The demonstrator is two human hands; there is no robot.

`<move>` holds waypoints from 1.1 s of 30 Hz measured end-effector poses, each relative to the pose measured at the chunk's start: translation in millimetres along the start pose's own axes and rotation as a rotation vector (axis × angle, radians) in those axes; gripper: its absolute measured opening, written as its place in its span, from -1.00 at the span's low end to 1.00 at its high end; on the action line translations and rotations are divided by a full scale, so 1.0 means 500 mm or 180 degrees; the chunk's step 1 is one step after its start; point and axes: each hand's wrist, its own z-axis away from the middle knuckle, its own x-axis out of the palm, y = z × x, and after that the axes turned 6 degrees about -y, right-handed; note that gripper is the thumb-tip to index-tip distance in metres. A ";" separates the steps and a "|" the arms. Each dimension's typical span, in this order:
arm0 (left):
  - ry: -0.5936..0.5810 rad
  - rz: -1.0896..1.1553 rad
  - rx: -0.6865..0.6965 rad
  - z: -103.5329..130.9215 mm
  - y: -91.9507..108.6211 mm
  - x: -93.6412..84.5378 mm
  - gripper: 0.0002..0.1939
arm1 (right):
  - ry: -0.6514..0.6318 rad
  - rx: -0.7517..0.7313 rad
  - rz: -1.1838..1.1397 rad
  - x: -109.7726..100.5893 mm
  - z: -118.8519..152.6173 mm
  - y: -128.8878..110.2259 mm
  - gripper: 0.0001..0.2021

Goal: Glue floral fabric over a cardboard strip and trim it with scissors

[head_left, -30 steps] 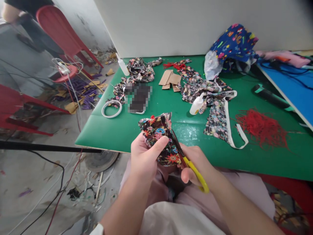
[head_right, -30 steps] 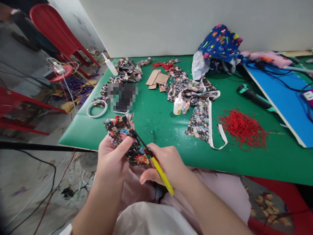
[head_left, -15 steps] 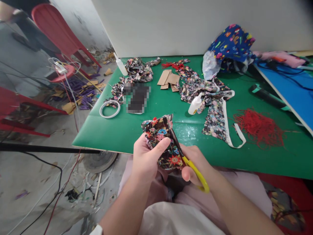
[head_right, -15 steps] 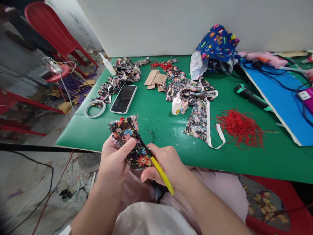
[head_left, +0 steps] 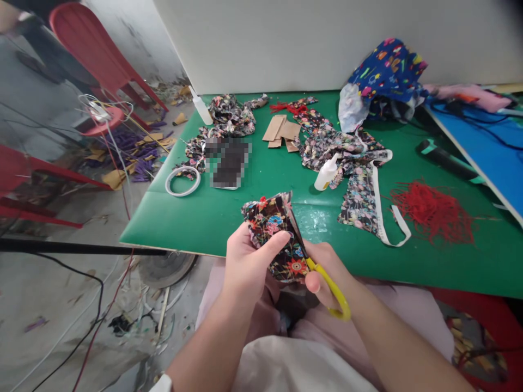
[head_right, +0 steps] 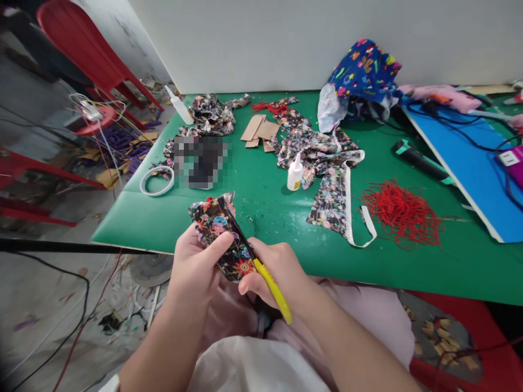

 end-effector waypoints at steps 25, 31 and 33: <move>0.0149 0.0153 -0.0138 -0.005 0.004 0.005 -0.76 | 0.0014 0.0138 -0.0141 0.001 -0.002 -0.008 -0.20; 0.0138 0.0239 -0.0171 -0.005 0.008 0.008 -0.76 | 0.0011 0.0126 -0.0268 0.002 -0.001 -0.007 -0.21; 0.0154 0.0226 -0.0147 -0.006 0.008 0.008 -0.76 | -0.0048 0.0151 -0.0375 0.000 -0.002 -0.010 -0.18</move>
